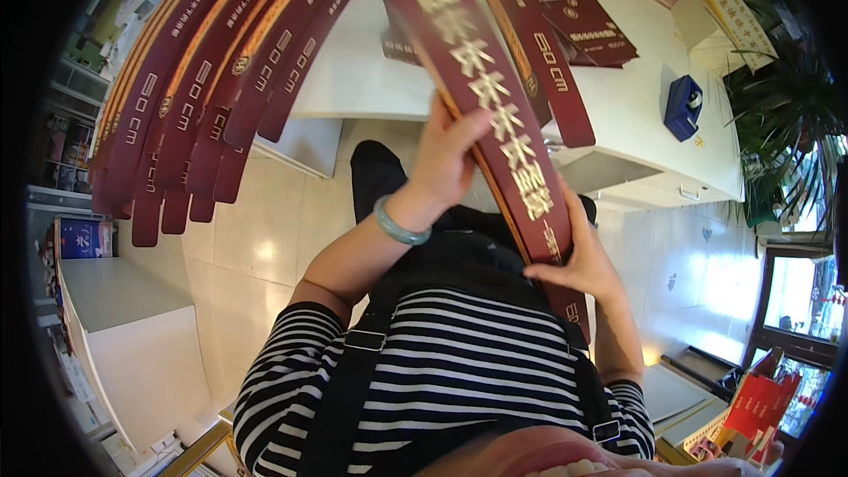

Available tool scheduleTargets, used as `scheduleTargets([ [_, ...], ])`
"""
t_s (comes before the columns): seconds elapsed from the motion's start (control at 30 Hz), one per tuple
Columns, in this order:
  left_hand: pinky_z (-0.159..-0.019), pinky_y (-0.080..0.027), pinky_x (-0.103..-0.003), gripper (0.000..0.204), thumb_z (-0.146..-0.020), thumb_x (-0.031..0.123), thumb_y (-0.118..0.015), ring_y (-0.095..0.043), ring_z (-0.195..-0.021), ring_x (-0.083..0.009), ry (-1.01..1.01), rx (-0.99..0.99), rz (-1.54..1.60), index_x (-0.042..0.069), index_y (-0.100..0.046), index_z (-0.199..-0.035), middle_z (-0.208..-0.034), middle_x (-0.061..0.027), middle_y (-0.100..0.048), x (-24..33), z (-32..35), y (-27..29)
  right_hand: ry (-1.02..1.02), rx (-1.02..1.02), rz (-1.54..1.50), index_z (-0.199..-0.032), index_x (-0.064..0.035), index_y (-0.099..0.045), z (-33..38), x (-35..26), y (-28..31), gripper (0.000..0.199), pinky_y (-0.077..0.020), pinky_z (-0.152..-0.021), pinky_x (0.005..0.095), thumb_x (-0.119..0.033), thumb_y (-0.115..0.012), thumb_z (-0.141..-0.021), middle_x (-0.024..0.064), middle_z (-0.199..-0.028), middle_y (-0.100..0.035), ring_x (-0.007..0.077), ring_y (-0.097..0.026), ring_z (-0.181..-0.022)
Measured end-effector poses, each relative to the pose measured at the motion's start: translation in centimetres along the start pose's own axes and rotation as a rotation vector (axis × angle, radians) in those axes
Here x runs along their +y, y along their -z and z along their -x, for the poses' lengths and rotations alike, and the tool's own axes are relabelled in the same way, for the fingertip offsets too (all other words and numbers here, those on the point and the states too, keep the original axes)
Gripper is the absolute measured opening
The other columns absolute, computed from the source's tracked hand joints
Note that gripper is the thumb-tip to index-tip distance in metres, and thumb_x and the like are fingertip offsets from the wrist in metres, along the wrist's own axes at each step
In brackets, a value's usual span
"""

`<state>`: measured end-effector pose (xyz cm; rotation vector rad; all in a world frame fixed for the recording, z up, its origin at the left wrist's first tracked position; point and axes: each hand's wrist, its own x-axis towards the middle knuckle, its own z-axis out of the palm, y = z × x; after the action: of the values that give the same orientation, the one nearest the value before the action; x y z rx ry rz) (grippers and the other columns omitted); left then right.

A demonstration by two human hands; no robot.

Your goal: The person folds flat maroon cardboard pieces into rectangular boxes, tucks flaps, and stacks the finished boxes on a white counter. The person repeats this process for multiple units, handling each piece by hand.

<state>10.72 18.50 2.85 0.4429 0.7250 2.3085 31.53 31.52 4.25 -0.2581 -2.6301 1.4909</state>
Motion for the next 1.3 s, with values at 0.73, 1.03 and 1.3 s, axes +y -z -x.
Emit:
scheduleTargets([
  [0.73,-0.088,-0.047,-0.03,0.038,-0.099,0.038,-0.064,-0.062,-0.1,-0.0153,-0.112,0.278,-0.941,0.001,-0.06,-0.11,-0.101,-0.0071,-0.069,5.3,-13.2,13.9,-0.212,0.12,-0.563,-0.153,0.0017,-0.033,1.1,9.4,1.2,0.096,-0.0374,-0.109,0.0316,-0.042,-0.082,-0.083,0.0066,-0.139,-0.055,0.0159,-0.049,-0.128],
  [1.03,-0.078,-0.053,-0.036,0.038,-0.097,0.031,-0.061,-0.066,-0.081,-0.0263,-0.305,0.374,-1.175,-0.006,-0.063,-0.102,-0.092,-0.0182,-0.071,0.4,-9.4,12.9,-0.152,0.162,-0.594,-0.152,0.0028,-0.032,2.3,10.4,0.9,0.089,-0.0353,-0.109,0.0301,-0.04,-0.077,-0.088,0.0063,-0.141,-0.053,0.0134,-0.046,-0.129],
  [1.3,-0.091,-0.048,-0.031,0.027,-0.105,0.022,-0.05,-0.062,-0.1,-0.0144,-0.159,0.183,-0.5,0.0,-0.063,-0.114,-0.11,-0.0081,-0.068,4.3,-9.8,11.5,-0.178,0.213,-0.577,-0.151,0.0041,-0.035,4.1,10.5,2.2,0.09,-0.0336,-0.111,0.0309,-0.045,-0.076,-0.087,0.0068,-0.141,-0.053,0.0142,-0.045,-0.129],
])
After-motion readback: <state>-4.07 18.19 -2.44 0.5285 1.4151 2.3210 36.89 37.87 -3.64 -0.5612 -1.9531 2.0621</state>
